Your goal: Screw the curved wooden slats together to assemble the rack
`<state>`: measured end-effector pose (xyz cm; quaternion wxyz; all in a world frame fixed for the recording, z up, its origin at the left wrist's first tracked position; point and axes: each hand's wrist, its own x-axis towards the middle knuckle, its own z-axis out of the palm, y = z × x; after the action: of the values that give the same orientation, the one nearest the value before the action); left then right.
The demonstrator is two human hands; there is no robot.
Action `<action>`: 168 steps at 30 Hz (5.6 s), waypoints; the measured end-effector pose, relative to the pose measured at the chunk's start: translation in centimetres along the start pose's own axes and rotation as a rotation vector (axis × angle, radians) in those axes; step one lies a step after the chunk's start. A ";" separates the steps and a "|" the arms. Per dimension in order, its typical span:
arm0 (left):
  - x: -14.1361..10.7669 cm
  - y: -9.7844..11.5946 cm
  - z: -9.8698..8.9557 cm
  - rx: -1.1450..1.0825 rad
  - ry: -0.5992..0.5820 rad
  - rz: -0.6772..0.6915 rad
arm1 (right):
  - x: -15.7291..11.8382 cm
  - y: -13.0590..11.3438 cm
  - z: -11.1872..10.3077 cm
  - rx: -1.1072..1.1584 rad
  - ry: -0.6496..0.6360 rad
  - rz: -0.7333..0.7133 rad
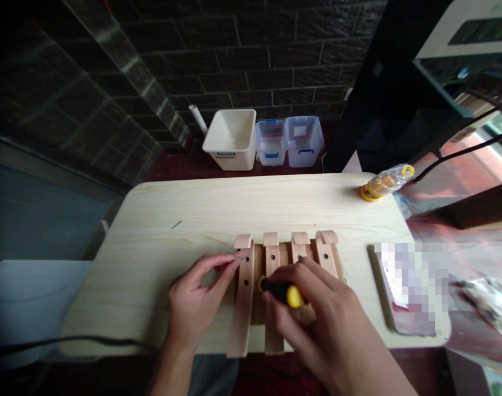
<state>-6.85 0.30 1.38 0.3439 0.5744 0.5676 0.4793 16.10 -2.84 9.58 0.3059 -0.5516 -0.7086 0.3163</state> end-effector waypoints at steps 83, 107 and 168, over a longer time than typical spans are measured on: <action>0.9 -1.0 1.0 0.204 -0.042 0.506 | -0.2 1.0 1.6 -0.092 -0.026 -0.005; 0.4 -1.4 0.4 0.218 -0.116 0.409 | -0.2 1.1 1.7 -0.093 -0.028 0.015; 0.7 -1.5 2.1 0.246 0.022 0.461 | 0.3 1.4 2.0 -0.153 0.047 -0.075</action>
<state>-5.46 1.49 -0.51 0.1469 0.7207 0.4794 0.4786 15.33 -2.46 7.25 0.2908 -0.5538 -0.7435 0.2365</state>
